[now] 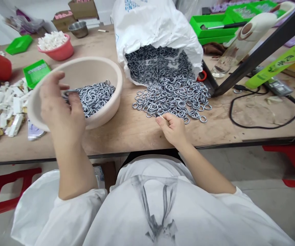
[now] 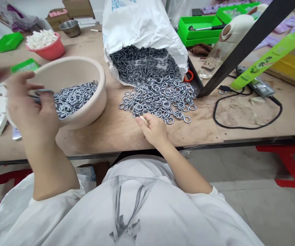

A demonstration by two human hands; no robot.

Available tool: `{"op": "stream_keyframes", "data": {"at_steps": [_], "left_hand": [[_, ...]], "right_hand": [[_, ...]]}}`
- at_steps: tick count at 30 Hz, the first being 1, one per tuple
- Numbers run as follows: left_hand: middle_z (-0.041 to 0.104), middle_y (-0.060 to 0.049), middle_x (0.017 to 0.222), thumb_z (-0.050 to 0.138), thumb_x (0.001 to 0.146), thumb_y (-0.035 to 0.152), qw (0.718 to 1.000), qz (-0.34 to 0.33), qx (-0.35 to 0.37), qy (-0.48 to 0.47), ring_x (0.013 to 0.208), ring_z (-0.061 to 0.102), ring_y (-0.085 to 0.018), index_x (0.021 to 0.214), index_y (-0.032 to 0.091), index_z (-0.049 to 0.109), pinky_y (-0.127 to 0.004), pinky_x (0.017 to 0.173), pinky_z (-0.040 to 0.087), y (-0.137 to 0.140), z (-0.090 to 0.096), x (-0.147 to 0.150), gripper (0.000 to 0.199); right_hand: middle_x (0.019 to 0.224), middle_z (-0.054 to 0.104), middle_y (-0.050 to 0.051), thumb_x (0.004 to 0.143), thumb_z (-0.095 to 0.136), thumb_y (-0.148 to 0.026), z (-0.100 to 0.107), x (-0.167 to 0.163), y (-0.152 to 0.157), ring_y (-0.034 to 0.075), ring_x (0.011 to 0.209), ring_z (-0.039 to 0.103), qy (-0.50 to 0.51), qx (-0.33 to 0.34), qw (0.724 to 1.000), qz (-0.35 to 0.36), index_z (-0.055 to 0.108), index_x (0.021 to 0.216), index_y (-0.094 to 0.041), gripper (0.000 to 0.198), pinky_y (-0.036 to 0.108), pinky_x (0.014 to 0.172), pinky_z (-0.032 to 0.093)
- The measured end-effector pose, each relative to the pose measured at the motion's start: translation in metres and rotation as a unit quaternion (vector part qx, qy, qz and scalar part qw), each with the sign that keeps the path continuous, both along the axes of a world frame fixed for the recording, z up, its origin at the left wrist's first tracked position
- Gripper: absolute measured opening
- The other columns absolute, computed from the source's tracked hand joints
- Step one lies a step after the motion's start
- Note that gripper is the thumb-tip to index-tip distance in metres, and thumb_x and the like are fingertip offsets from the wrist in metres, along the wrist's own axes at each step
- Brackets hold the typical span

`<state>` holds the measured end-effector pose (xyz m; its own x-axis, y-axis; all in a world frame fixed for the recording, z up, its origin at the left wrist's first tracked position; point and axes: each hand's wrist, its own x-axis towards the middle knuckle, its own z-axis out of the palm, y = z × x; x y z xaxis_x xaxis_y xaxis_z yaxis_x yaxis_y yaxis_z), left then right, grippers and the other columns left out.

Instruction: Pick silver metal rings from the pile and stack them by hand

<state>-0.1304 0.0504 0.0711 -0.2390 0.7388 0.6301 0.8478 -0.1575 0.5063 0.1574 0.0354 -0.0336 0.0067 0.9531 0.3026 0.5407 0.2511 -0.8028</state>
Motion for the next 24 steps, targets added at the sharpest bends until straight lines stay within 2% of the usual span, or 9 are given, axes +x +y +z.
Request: {"op": "stream_keyframes", "data": {"at_steps": [3,6,8,10,11,15,19,22,24], "left_hand": [[0.063,-0.015,0.135,0.065,0.085,0.026,0.973,0.076,-0.123,0.180,0.126,0.055,-0.042,0.130,0.018,0.064,-0.067,0.105,0.037,0.011,0.003,-0.013,0.047],[0.059,-0.016,0.141,0.065,0.083,0.028,0.980,0.051,-0.046,0.185,0.132,0.049,-0.042,0.122,0.016,0.069,-0.064,0.109,0.034,0.006,-0.010,0.011,0.040],[0.065,-0.014,0.128,0.059,0.088,0.025,0.982,-0.047,0.017,0.181,0.124,0.055,-0.031,0.113,0.015,0.069,-0.050,0.110,0.038,0.004,-0.026,0.040,0.029],[0.070,-0.011,0.117,0.049,0.093,0.021,0.956,-0.190,-0.066,0.215,0.112,0.061,-0.025,0.111,0.018,0.069,-0.042,0.104,0.045,0.009,-0.045,0.068,0.027],[0.069,-0.011,0.117,0.045,0.095,0.020,0.941,-0.218,-0.121,0.230,0.110,0.062,-0.025,0.112,0.018,0.068,-0.040,0.101,0.047,0.015,-0.054,0.079,0.029],[0.065,-0.019,0.127,0.043,0.093,0.012,0.907,-0.192,-0.261,0.268,0.113,0.061,-0.030,0.124,0.010,0.063,-0.043,0.099,0.048,0.053,-0.083,0.097,0.037],[0.071,-0.018,0.115,0.048,0.093,0.017,0.908,-0.176,-0.307,0.226,0.107,0.066,-0.030,0.109,0.013,0.072,-0.042,0.094,0.050,0.067,-0.086,0.087,0.030],[0.076,-0.013,0.107,0.053,0.092,0.022,0.938,-0.207,-0.257,0.103,0.099,0.069,-0.026,0.102,0.017,0.075,-0.037,0.091,0.052,0.046,-0.079,0.083,0.024],[0.078,-0.009,0.103,0.060,0.091,0.027,0.940,-0.263,-0.215,-0.020,0.093,0.071,-0.022,0.102,0.018,0.076,-0.033,0.087,0.053,0.021,-0.075,0.084,0.022]], "right_hand": [[0.064,0.055,0.000,0.093,0.053,-0.052,-0.007,0.003,0.003,0.014,0.063,0.050,0.004,0.022,1.000,-0.017,0.061,0.072,-0.020,0.039,0.028,0.062,0.033],[0.067,0.059,0.001,0.093,0.053,-0.052,-0.013,0.005,0.005,0.015,0.065,0.053,0.010,0.044,0.999,-0.027,0.062,0.072,-0.020,0.039,0.028,0.064,0.036],[0.068,0.061,0.001,0.094,0.053,-0.052,-0.015,0.005,0.005,0.016,0.066,0.054,0.014,0.060,0.998,-0.028,0.062,0.072,-0.020,0.039,0.028,0.065,0.037],[0.068,0.061,0.001,0.094,0.054,-0.051,-0.016,0.006,0.005,0.015,0.065,0.055,0.011,0.073,0.997,-0.025,0.061,0.072,-0.021,0.038,0.028,0.065,0.038],[0.068,0.061,0.001,0.094,0.054,-0.051,-0.017,0.006,0.005,0.015,0.065,0.055,0.008,0.077,0.997,-0.024,0.061,0.072,-0.021,0.038,0.028,0.065,0.038],[0.068,0.061,0.001,0.094,0.054,-0.051,-0.019,0.010,0.003,0.016,0.065,0.055,-0.003,0.076,0.997,-0.028,0.062,0.074,-0.021,0.037,0.029,0.064,0.038],[0.066,0.059,0.000,0.093,0.055,-0.051,-0.020,0.012,0.002,0.016,0.064,0.053,-0.002,0.077,0.997,-0.030,0.060,0.072,-0.022,0.036,0.029,0.063,0.038],[0.067,0.058,0.000,0.093,0.055,-0.049,-0.017,0.010,0.002,0.015,0.065,0.053,0.029,0.063,0.998,-0.013,0.060,0.073,-0.021,0.035,0.029,0.064,0.039],[0.071,0.060,0.000,0.093,0.055,-0.052,-0.014,0.005,0.000,0.015,0.066,0.053,0.087,0.025,0.996,0.026,0.063,0.083,-0.021,0.033,0.029,0.065,0.040]]}}
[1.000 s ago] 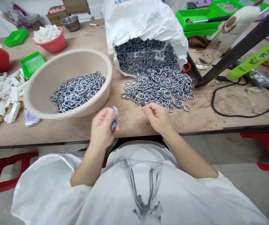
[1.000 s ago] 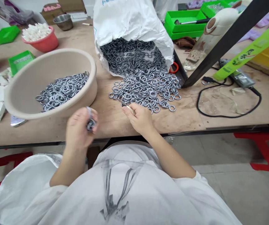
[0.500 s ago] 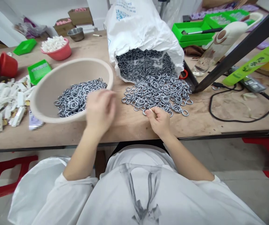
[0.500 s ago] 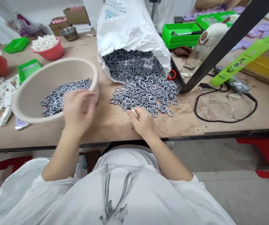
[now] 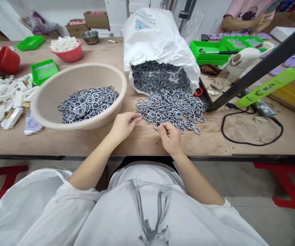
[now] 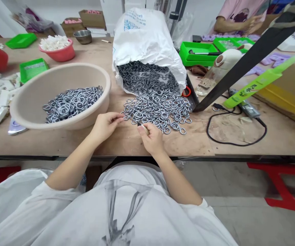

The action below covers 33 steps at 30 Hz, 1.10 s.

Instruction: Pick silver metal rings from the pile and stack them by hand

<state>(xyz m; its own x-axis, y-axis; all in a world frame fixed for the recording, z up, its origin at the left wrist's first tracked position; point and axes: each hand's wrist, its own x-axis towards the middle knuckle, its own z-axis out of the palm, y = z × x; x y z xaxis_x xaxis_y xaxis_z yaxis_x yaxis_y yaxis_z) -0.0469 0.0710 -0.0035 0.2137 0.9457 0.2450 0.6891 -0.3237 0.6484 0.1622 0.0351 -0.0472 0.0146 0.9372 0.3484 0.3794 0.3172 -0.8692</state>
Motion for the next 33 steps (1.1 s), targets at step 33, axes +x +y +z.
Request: {"op": "stream_keyframes", "data": {"at_steps": [33], "left_hand": [[0.073,-0.002,0.077,0.069,0.086,0.035,0.968,-0.068,-0.044,-0.238,0.070,0.065,-0.014,0.084,0.019,0.070,-0.025,0.067,0.051,-0.087,-0.008,0.010,0.017]], "right_hand": [[0.066,0.053,-0.003,0.085,0.064,-0.049,0.038,-0.023,-0.026,0.011,0.062,0.045,0.116,-0.135,0.962,0.208,0.062,0.076,-0.018,0.032,0.025,0.059,0.036]]}}
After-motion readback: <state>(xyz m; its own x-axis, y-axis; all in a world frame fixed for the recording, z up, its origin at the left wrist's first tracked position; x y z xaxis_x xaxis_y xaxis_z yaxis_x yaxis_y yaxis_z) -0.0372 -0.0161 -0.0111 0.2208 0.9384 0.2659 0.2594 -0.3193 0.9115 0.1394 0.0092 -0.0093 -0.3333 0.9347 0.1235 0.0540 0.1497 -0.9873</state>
